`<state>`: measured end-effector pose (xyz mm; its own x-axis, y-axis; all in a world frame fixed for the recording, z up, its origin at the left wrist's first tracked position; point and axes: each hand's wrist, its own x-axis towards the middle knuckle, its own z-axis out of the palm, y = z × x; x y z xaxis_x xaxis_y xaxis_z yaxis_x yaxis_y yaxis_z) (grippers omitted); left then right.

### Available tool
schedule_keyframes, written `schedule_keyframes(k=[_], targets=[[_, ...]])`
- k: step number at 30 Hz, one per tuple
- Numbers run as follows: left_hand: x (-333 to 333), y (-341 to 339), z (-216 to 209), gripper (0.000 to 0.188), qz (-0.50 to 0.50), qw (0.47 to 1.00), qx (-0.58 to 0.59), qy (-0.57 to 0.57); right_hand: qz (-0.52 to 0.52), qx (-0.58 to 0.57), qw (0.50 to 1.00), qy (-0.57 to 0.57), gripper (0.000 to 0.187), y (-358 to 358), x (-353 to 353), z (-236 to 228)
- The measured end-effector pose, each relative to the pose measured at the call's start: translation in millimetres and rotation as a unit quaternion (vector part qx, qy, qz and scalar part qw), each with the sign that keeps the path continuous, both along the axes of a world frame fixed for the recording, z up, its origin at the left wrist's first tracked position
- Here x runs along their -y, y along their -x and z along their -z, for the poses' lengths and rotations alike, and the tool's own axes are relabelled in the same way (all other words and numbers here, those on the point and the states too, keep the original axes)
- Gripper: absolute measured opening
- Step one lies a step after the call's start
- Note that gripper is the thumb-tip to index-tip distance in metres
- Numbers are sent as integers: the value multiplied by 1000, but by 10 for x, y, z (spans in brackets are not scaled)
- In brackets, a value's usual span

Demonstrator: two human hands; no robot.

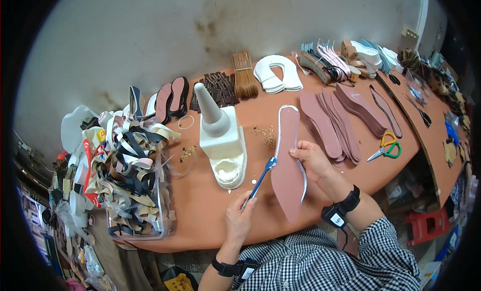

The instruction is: The recorder applies glue to the edges of shoe insoles using a small brush and then attaches a black trim around the edge.

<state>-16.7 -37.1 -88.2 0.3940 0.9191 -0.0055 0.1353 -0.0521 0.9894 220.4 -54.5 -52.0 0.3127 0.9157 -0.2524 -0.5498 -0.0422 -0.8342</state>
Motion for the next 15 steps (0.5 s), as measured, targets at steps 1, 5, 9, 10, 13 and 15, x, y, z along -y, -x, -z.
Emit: schedule_keyframes(k=[1,5,9,10,13,15], targets=[[3,6,6,18,2,1000,-2,1,5,3,1000,1,2,-8,-2,-10],[30,15,7,19,3,1000,0,4,18,15,1000,-1,2,-50,-13,-3],[70,13,11,20,3,999,28,18,30,18,999,-10,3,-80,-31,-1],[79,9,9,21,6,999,36,21,32,17,999,-13,3,-87,-31,-7],[100,4,17,21,1,999,41,21,45,10,999,-18,4,-116,-56,30],[115,8,10,21,3,999,41,21,54,5,998,-23,4,-129,-69,31]])
